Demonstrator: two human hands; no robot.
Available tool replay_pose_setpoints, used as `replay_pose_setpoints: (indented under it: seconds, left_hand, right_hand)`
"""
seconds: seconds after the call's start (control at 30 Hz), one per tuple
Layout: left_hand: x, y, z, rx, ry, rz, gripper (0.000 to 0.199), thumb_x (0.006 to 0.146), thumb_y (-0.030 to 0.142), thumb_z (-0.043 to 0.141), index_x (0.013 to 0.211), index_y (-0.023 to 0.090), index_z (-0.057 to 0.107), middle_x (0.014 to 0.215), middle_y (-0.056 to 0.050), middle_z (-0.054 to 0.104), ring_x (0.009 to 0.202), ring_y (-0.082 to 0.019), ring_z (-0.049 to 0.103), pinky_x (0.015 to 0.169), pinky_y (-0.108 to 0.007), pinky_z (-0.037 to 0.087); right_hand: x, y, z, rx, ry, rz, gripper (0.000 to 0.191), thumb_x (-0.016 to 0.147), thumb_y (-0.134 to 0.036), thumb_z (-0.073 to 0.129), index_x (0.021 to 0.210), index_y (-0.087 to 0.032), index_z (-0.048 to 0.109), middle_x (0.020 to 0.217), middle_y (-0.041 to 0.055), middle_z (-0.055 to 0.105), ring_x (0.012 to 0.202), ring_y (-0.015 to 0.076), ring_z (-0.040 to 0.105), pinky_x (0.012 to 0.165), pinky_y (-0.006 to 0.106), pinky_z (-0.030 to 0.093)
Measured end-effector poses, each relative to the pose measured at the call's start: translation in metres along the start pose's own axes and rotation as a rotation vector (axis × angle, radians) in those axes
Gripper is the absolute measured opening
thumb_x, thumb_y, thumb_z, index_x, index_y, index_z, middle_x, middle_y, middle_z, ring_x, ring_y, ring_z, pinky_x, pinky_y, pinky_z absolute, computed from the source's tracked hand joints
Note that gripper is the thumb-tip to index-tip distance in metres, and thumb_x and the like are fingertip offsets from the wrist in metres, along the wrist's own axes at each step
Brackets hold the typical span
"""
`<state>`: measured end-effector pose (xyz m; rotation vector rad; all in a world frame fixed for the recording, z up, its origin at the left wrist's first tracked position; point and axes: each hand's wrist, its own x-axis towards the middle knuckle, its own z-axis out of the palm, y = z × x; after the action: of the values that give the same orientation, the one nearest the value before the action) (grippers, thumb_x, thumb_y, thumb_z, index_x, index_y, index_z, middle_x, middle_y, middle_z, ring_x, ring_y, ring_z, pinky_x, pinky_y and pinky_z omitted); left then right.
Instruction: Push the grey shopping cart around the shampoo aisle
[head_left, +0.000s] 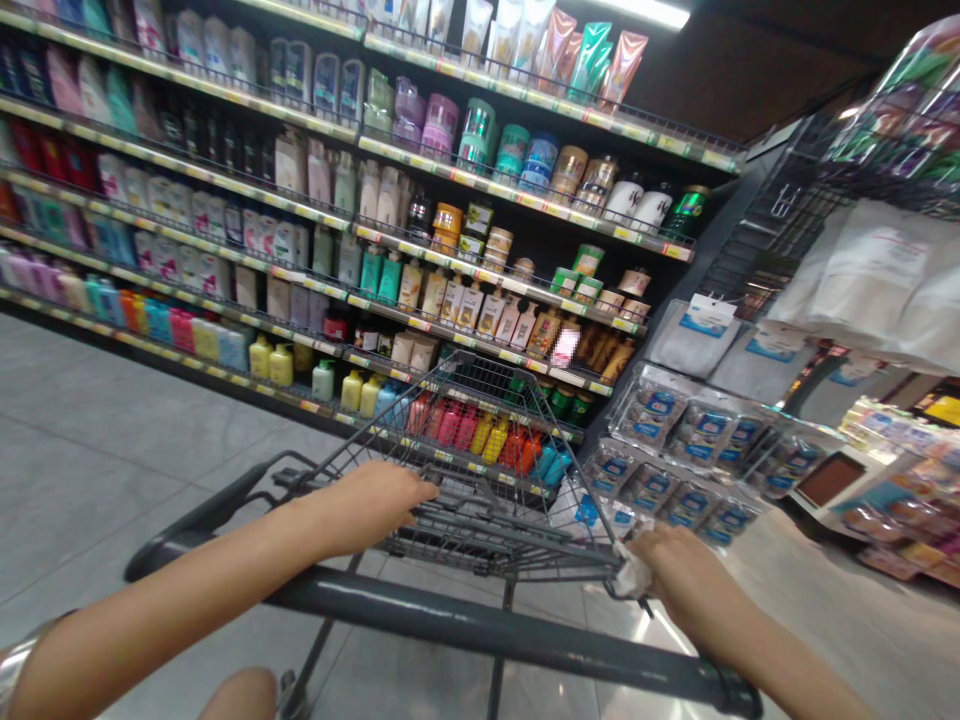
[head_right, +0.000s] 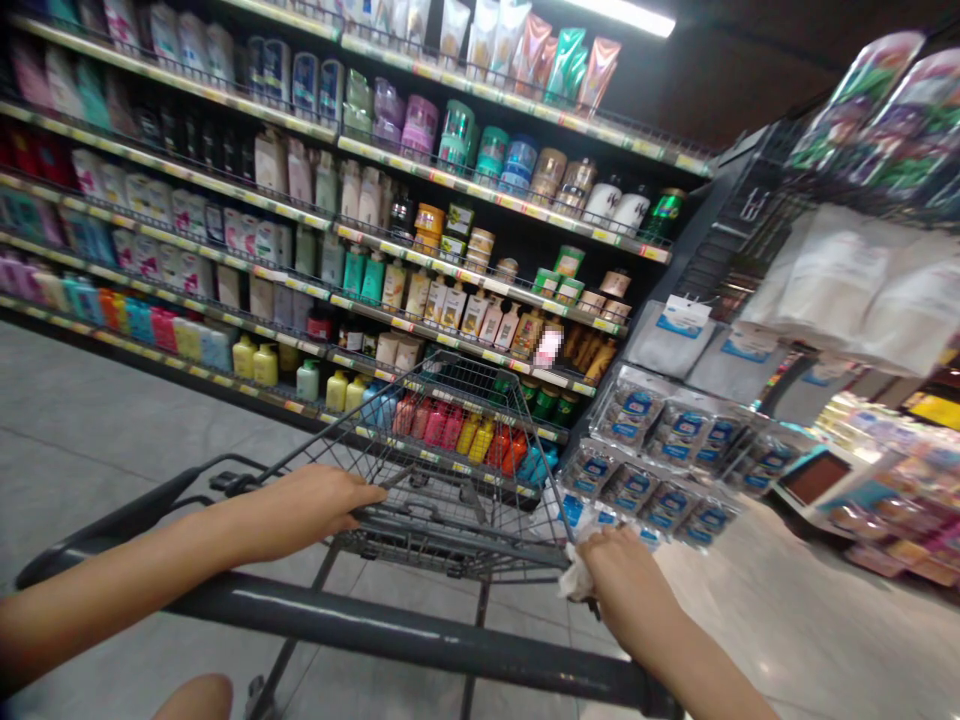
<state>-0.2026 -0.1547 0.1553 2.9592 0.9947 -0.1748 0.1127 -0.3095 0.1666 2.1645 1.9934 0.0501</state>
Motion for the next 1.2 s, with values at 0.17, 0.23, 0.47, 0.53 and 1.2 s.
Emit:
replay_pose_setpoints:
  seconds: [0.17, 0.23, 0.47, 0.53, 1.2]
  left_hand:
    - [0.001, -0.005, 0.005, 0.000, 0.030, 0.016, 0.030, 0.082, 0.017, 0.056, 0.111, 0.023, 0.063, 0.089, -0.007, 0.072, 0.089, -0.026, 0.068, 0.075, -0.032, 0.050]
    - [0.001, -0.005, 0.005, 0.010, 0.037, 0.015, 0.032, 0.082, 0.018, 0.056, 0.113, 0.023, 0.062, 0.089, -0.007, 0.072, 0.089, -0.026, 0.068, 0.074, -0.032, 0.050]
    - [0.001, 0.005, 0.001, 0.088, 0.018, 0.000, 0.031, 0.082, 0.015, 0.055, 0.112, 0.020, 0.062, 0.084, -0.008, 0.072, 0.085, -0.026, 0.069, 0.073, -0.032, 0.051]
    - [0.001, 0.007, 0.000, 0.109, 0.015, -0.002, 0.033, 0.082, 0.013, 0.053, 0.113, 0.019, 0.061, 0.086, -0.009, 0.072, 0.084, -0.026, 0.069, 0.073, -0.032, 0.052]
    - [0.010, 0.017, 0.010, 0.074, 0.045, -0.003, 0.043, 0.077, 0.004, 0.053, 0.117, 0.016, 0.059, 0.085, -0.012, 0.072, 0.084, -0.026, 0.069, 0.072, -0.032, 0.052]
  right_hand:
    - [-0.001, -0.014, -0.016, -0.205, -0.085, 0.091, 0.031, 0.078, 0.001, 0.045, 0.086, -0.011, 0.072, 0.096, 0.0168, 0.071, 0.099, 0.0290, 0.062, 0.083, 0.033, 0.038]
    - [-0.002, -0.021, -0.017, -0.244, -0.088, 0.111, 0.032, 0.077, 0.002, 0.044, 0.087, -0.009, 0.072, 0.094, 0.0183, 0.071, 0.099, 0.0303, 0.063, 0.082, 0.034, 0.039]
    - [-0.002, -0.026, -0.007, -0.155, -0.078, 0.207, 0.033, 0.075, 0.005, 0.044, 0.089, -0.009, 0.070, 0.093, 0.0180, 0.072, 0.098, 0.0270, 0.065, 0.076, 0.028, 0.040]
    - [-0.003, -0.021, -0.002, -0.099, -0.049, 0.226, 0.033, 0.072, 0.005, 0.043, 0.088, -0.010, 0.069, 0.092, 0.0174, 0.072, 0.095, 0.0264, 0.066, 0.075, 0.028, 0.041]
    - [0.033, -0.074, 0.010, 0.697, 0.273, -0.230, 0.027, 0.066, 0.002, 0.045, 0.078, -0.017, 0.061, 0.087, 0.0049, 0.058, 0.083, 0.0169, 0.055, 0.073, 0.025, 0.039]
